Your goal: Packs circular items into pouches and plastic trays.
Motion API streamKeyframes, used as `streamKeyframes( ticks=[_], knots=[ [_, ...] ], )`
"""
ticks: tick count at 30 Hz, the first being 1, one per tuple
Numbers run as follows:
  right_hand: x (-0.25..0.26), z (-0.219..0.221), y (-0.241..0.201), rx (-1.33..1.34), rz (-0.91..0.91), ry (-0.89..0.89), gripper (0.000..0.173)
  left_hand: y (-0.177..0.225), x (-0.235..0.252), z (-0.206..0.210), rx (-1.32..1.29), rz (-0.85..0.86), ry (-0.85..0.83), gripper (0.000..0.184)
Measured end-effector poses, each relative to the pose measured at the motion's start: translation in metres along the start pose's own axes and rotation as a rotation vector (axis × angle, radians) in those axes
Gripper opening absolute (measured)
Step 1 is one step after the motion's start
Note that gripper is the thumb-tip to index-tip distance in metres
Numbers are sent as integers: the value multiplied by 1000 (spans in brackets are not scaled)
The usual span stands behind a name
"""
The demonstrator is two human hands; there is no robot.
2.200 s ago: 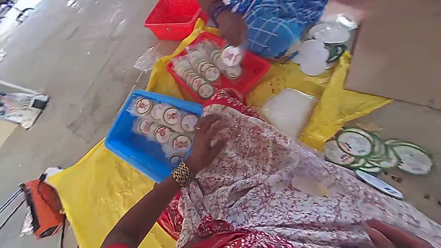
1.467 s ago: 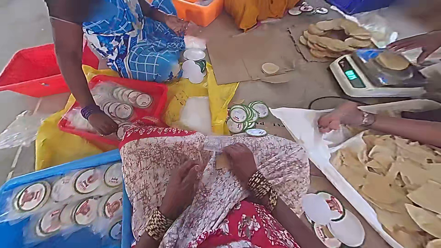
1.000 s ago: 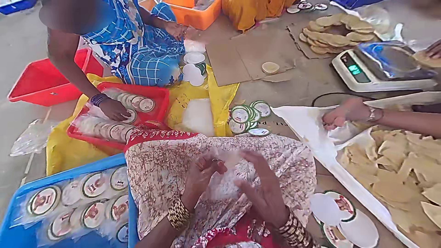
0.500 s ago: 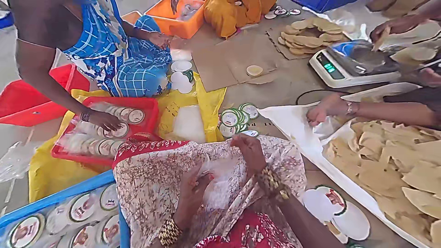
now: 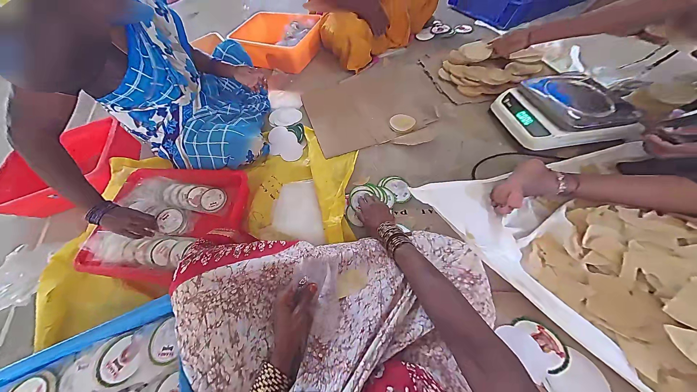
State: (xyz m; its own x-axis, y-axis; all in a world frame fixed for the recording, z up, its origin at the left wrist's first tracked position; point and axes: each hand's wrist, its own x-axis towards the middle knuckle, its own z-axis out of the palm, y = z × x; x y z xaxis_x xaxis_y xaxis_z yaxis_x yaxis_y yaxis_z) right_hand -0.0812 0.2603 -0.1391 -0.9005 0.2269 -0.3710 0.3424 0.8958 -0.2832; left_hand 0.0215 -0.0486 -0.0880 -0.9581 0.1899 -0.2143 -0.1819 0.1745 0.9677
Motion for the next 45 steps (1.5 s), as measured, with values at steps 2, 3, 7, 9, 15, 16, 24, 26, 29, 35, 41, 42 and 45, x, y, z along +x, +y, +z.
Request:
streamKeyframes(
  ticks=[2, 3, 7, 9, 15, 16, 24, 26, 29, 35, 41, 42, 45],
  knots=[
    [0, -1, -2, -26, 4, -3, 39, 0, 2, 3, -16, -13, 10, 13],
    [-2, -2, -3, -18, 15, 6, 35, 0, 2, 3, -28, -18, 10, 13],
    [-11, -12, -2, 118, 131, 103, 36, 3, 0, 5, -61, 6, 3, 9],
    [-14, -14, 6, 282, 182, 233, 38, 1, 1, 4, -52, 35, -8, 9],
    [-13, -4, 31, 1265, 240, 662, 16, -2, 1, 4, -12, 58, -12, 11],
    [-17, -8, 29, 1458, 244, 672, 14, -1, 2, 5, -13, 55, -16, 11],
    [-75, -34, 26, 2033, 209, 597, 24, -5, 3, 6, -15, 40, -21, 10],
    [-95, -42, 24, 2117, 192, 578, 30, -3, 5, 8, 8, 14, -14, 10],
    [-130, -50, 26, 2149, 72, 570, 37, 0, 6, 10, -14, -40, -6, 10],
    [-221, -62, 41, 1035, -168, 1004, 17, 2, 4, 10, -17, -95, 20, 14],
    [-298, -41, 44, 27, -274, 588, 31, 9, 1, 13, -1, -104, 11, 13],
    [-303, -35, 46, 57, -292, 468, 30, 9, 1, 13, -3, -96, 4, 13],
    [-319, -41, 40, 379, -285, 458, 34, 6, 2, 12, -14, -57, -7, 10]
  ],
)
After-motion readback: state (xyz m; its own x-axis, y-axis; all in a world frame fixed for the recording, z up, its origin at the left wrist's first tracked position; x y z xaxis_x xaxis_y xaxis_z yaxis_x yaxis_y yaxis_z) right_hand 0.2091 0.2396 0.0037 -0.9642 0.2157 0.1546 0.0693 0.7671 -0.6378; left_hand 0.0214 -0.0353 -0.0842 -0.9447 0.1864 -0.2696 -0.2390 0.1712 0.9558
